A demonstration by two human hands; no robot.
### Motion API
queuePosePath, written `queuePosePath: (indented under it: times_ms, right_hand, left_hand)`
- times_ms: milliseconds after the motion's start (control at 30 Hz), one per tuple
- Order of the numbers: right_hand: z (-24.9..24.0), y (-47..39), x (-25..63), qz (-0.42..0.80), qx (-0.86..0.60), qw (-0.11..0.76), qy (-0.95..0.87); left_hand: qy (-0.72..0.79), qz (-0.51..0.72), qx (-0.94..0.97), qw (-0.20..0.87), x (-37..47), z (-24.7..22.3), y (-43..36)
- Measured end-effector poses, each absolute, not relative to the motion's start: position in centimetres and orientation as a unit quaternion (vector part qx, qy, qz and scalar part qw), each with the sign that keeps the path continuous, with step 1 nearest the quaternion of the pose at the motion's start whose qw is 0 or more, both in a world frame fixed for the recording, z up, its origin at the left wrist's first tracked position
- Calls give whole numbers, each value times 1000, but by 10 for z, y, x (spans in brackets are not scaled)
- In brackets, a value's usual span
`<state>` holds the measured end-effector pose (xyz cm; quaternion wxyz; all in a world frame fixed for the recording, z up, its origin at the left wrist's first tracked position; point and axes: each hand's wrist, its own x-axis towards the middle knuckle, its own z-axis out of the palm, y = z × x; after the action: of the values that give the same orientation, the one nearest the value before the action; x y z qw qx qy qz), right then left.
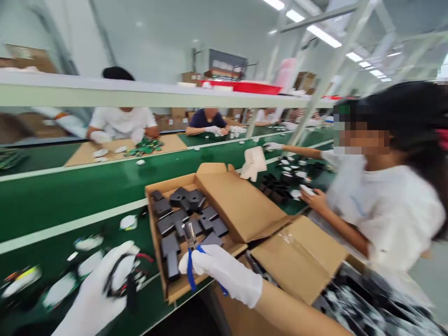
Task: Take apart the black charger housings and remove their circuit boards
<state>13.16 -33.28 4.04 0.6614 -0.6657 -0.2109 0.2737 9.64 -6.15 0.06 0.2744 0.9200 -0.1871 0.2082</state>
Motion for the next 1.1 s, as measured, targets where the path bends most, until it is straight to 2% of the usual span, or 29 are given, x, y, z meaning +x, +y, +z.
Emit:
queuePosePath:
  times_ms: [33,100,200,333,467,600,967,1100]
  right_hand:
    - [47,-327,127,302,-686,627,-213]
    - [63,-318,121,340,-763,502,-223]
    - [81,-304,116,343,-823,360,-274]
    - [86,-290,115,362,-844,239,-314]
    - [83,-278,124,350,-862,177,-321]
    - [85,-266,136,382,-839,175,-347]
    - [76,-263,139,436,-768,333,-330]
    - [77,-262,135,426,-790,321,-301]
  left_hand:
    - [-172,205,925,271,89,2,-55]
    - [-179,197,928,261,80,6,-46]
    - [-208,199,928,237,73,18,-38]
    - [-230,187,928,227,68,33,-32]
    - [-263,165,922,231,70,41,-29]
    - [-263,151,925,231,73,42,-29]
    - [-192,153,954,172,71,41,-20]
    - [-213,159,956,125,72,43,-23]
